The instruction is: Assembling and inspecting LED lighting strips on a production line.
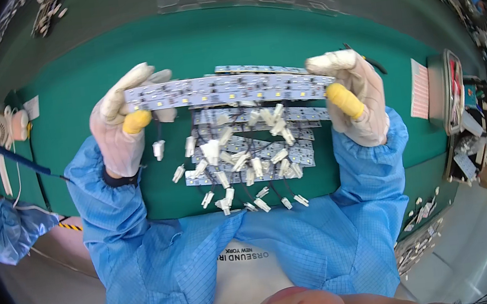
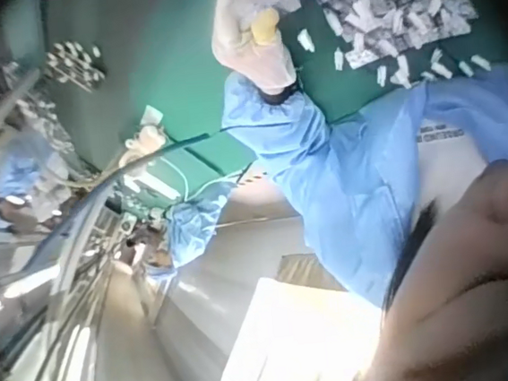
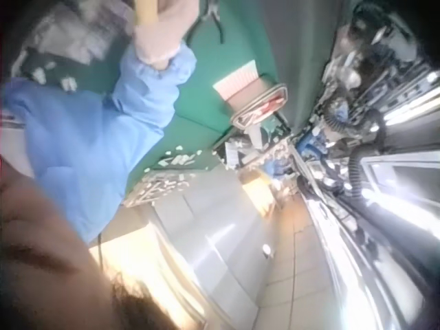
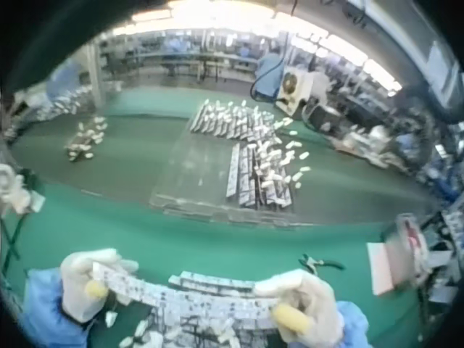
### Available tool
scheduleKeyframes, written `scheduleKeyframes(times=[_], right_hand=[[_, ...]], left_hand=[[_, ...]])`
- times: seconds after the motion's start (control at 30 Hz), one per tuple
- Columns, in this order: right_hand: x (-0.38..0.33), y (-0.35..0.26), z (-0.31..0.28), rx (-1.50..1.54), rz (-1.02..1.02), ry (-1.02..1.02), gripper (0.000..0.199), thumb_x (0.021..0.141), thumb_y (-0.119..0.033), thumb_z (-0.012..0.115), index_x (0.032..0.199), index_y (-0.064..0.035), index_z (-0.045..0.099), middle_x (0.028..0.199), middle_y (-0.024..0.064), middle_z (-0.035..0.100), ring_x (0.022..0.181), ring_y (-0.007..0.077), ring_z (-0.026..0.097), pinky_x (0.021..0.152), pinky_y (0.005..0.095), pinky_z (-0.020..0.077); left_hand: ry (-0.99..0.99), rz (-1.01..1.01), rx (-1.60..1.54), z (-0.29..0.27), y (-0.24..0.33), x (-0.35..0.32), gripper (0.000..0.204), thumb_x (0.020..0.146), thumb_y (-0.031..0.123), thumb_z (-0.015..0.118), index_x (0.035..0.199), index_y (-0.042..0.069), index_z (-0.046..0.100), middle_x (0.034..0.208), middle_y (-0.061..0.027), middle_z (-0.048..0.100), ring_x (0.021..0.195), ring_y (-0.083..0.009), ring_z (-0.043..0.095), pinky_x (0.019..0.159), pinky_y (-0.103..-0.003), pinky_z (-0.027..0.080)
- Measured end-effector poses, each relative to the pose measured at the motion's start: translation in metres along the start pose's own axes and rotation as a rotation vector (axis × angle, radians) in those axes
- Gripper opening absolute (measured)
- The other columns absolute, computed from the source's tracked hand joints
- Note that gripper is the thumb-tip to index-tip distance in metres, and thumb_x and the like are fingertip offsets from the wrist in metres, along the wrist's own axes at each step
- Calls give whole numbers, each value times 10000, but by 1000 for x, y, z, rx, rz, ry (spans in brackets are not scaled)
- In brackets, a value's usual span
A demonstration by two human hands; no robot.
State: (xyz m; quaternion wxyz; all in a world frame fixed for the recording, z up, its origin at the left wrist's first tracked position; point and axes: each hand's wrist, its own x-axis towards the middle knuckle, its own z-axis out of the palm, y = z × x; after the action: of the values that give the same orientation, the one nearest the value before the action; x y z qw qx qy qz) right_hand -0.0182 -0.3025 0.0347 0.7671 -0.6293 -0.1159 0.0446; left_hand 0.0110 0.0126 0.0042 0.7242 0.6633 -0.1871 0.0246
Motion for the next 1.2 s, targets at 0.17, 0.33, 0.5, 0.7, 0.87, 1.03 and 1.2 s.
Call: scheduleKeyframes(times=[0.17,0.33,0.5,0.7,0.87,1.03,1.2], right_hand=[[1,-2,-3,-37,124,44,420,849,-270,619,1107,41,505,961,122,628,370,11,343,346,161,244],[2,-4,-2,-75,160,79,505,802,-322,681,1100,39,492,959,69,597,462,15,408,429,157,292],[1,-1,12,-108,-35,37,437,798,-227,692,1087,50,517,917,90,607,553,29,466,489,195,348],[5,-5,6,-132,53,33,549,837,-409,620,1097,62,512,693,2,543,382,0,310,394,167,224],[5,-3,1,-254,27,21,602,829,-462,614,1116,54,500,709,2,561,372,-4,299,381,157,201],[1,-3,-3,-117,126,42,516,834,-369,639,1113,43,503,843,51,615,372,-3,318,372,152,212],[-3,0,3,-74,7,-35,506,836,-301,652,1155,59,495,972,129,633,422,1,379,420,149,283]], left_hand=[[-70,23,61,1,10,-4,668,763,424,670,1185,-70,515,984,-170,642,732,-144,639,682,-240,511],[-174,100,-15,-2,12,-3,601,771,385,670,1176,-40,540,1031,-136,634,783,-152,652,721,-241,517],[-22,-143,200,-2,16,8,382,863,104,597,1207,-41,517,1003,-131,650,818,-148,641,753,-233,499],[-60,-73,23,-3,9,2,433,855,166,618,1214,-49,504,1026,-145,643,806,-141,639,754,-239,502],[-137,-56,-76,-4,14,-3,610,797,364,659,1204,-60,498,1121,-166,604,816,-160,643,755,-256,511],[-88,-27,-89,0,8,-2,509,844,271,631,1205,-60,492,1108,-171,612,832,-176,650,771,-266,514],[54,-219,80,4,9,8,371,905,182,556,1200,-41,520,1044,-123,640,805,-138,639,740,-214,473]])
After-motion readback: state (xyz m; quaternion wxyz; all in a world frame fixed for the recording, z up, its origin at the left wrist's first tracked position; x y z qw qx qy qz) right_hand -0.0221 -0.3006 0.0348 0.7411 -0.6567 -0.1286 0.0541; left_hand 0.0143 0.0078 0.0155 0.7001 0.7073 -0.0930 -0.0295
